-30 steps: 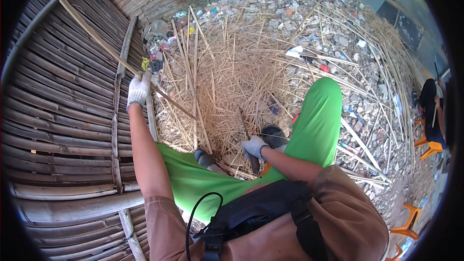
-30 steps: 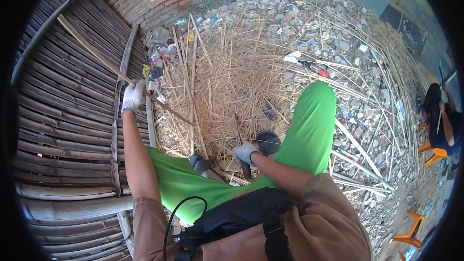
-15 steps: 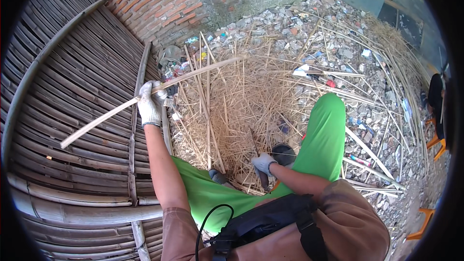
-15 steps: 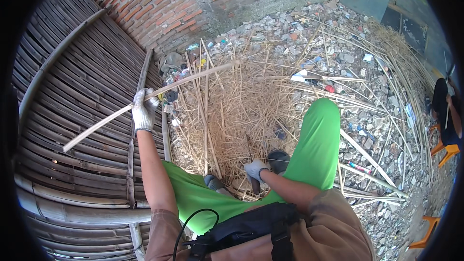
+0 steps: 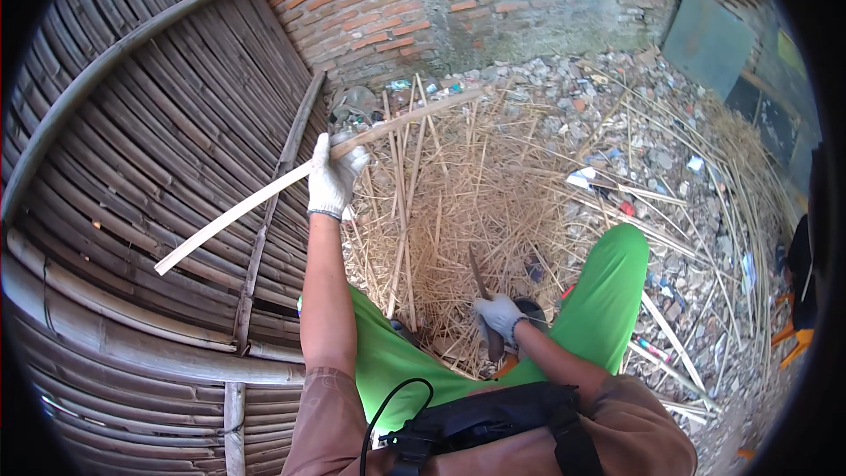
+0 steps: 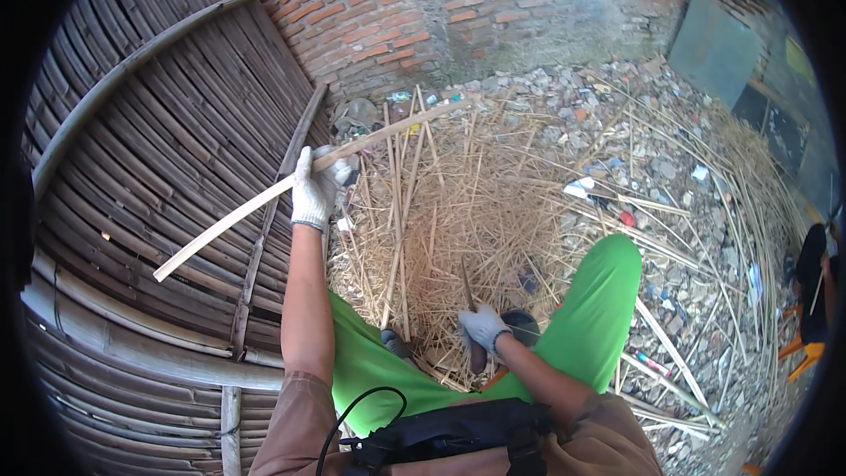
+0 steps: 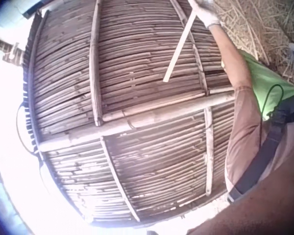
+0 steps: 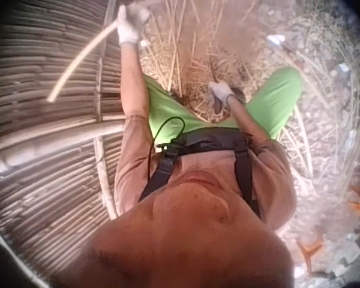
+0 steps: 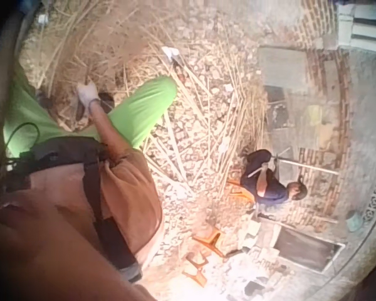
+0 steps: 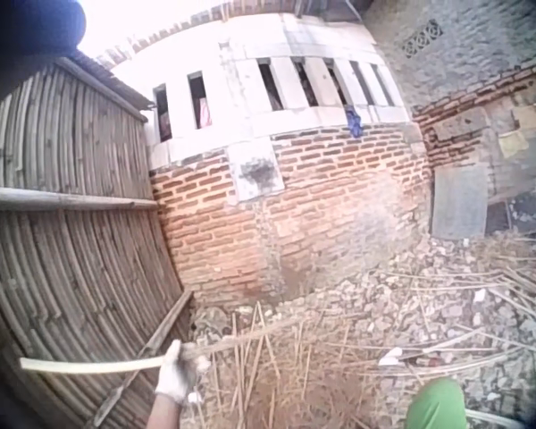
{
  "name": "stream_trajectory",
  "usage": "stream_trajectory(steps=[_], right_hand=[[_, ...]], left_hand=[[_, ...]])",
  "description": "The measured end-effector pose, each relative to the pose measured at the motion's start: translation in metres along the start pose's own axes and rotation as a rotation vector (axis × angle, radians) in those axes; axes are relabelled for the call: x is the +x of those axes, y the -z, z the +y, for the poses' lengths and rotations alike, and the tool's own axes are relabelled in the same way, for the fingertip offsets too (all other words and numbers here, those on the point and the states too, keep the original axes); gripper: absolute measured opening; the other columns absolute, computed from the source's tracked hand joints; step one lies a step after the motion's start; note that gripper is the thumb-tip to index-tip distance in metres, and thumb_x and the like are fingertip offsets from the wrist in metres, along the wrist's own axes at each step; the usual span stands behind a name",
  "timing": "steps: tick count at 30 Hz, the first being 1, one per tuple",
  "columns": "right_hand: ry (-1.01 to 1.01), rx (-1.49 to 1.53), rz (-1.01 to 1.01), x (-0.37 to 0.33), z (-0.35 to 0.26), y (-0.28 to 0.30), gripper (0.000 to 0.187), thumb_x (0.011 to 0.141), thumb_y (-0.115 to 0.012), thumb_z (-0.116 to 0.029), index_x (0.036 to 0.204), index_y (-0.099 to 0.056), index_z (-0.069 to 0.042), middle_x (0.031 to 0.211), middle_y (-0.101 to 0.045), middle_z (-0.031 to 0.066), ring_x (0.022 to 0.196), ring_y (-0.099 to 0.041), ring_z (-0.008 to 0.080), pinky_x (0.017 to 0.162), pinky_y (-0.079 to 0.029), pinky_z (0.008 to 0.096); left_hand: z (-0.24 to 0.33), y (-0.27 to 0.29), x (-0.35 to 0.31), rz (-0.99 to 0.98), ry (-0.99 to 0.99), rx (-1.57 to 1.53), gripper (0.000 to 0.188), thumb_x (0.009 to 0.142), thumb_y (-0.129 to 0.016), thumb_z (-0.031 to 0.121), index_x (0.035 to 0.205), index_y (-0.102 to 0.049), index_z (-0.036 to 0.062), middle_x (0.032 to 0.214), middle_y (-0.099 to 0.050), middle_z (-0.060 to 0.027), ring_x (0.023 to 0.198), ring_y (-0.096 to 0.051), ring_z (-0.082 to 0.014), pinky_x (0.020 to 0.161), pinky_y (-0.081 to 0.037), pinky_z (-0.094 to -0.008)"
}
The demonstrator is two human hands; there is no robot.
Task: The person strips layers from a bamboo pole using a large knife, then uses a smaller pair of shears to trim thin bamboo strips.
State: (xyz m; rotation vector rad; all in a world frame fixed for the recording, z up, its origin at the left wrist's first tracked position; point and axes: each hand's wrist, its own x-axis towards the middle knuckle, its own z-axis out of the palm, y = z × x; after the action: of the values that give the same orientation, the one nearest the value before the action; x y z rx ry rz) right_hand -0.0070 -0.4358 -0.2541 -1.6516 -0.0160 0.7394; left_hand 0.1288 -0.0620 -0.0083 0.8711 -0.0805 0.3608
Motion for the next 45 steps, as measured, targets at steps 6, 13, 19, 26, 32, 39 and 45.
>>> stream_trajectory(steps=[6,13,19,26,32,39,45], right_hand=[[0.396,-0.449,0.252,-0.036,-0.132,0.020,0.055,0.097,-0.068,-0.033,0.140,-0.061,0.000,0.089,-0.074,0.0191,0.086,-0.075,0.0320,0.079,-0.059,0.0458],[0.320,-0.318,0.246,0.062,-0.170,0.057,0.040,0.096,-0.067,-0.034,0.118,-0.067,-0.001,0.081,-0.073,0.0167,0.065,-0.072,0.0281,0.066,-0.061,0.0465],[0.092,-0.169,0.199,0.100,-0.093,0.028,0.035,0.096,-0.063,-0.033,0.083,-0.070,-0.001,0.067,-0.068,0.0146,0.057,-0.071,0.0278,0.055,-0.058,0.0433],[0.225,-0.322,0.182,0.074,-0.114,-0.001,0.037,0.097,-0.063,-0.034,0.098,-0.071,0.002,0.075,-0.072,0.0208,0.063,-0.073,0.0312,0.062,-0.059,0.0462],[0.288,-0.543,0.238,0.089,-0.103,-0.001,0.041,0.096,-0.063,-0.038,0.108,-0.072,0.001,0.090,-0.074,0.0268,0.089,-0.074,0.0414,0.085,-0.058,0.0510],[0.465,-0.471,0.195,0.041,-0.167,-0.035,0.044,0.097,-0.059,-0.036,0.121,-0.068,-0.001,0.093,-0.074,0.0273,0.089,-0.073,0.0453,0.082,-0.058,0.0533],[0.173,-0.410,0.197,0.108,-0.106,-0.020,0.041,0.097,-0.060,-0.034,0.115,-0.075,-0.001,0.102,-0.077,0.0281,0.099,-0.077,0.0429,0.086,-0.061,0.0498]], left_hand=[[-0.013,0.000,0.007,0.101,-0.073,0.348,0.045,0.106,-0.066,0.043,0.116,-0.070,-0.0007,0.095,-0.075,-0.0131,0.078,-0.072,-0.0243,0.071,-0.063,-0.0384],[-0.053,-0.068,0.016,0.205,-0.330,0.136,0.018,0.105,-0.071,0.024,0.107,-0.071,0.0063,0.081,-0.067,-0.0036,0.063,-0.059,-0.0153,0.057,-0.050,-0.0318],[-0.057,-0.089,0.003,0.198,-0.318,0.271,0.016,0.102,-0.074,0.020,0.097,-0.063,0.0099,0.068,-0.051,0.0022,0.053,-0.047,-0.0106,0.047,-0.041,-0.0284],[-0.031,-0.069,0.014,0.220,-0.344,0.095,0.014,0.103,-0.071,0.018,0.102,-0.066,0.0052,0.068,-0.049,0.0025,0.055,-0.043,-0.0107,0.054,-0.041,-0.0304],[-0.027,-0.057,0.020,0.157,-0.325,-0.027,0.016,0.105,-0.067,0.021,0.101,-0.068,0.0046,0.057,-0.029,0.0061,0.048,-0.025,-0.0104,0.048,-0.025,-0.0304],[-0.056,-0.062,0.012,0.144,-0.383,-0.211,0.022,0.101,-0.064,0.023,0.086,-0.065,0.0068,0.054,-0.024,0.0055,0.046,-0.019,-0.0122,0.048,-0.022,-0.0314],[-0.024,-0.059,-0.009,0.245,-0.483,-0.131,0.021,0.098,-0.065,0.021,0.087,-0.065,0.0023,0.053,-0.027,0.0062,0.044,-0.021,-0.0107,0.044,-0.020,-0.0307]])
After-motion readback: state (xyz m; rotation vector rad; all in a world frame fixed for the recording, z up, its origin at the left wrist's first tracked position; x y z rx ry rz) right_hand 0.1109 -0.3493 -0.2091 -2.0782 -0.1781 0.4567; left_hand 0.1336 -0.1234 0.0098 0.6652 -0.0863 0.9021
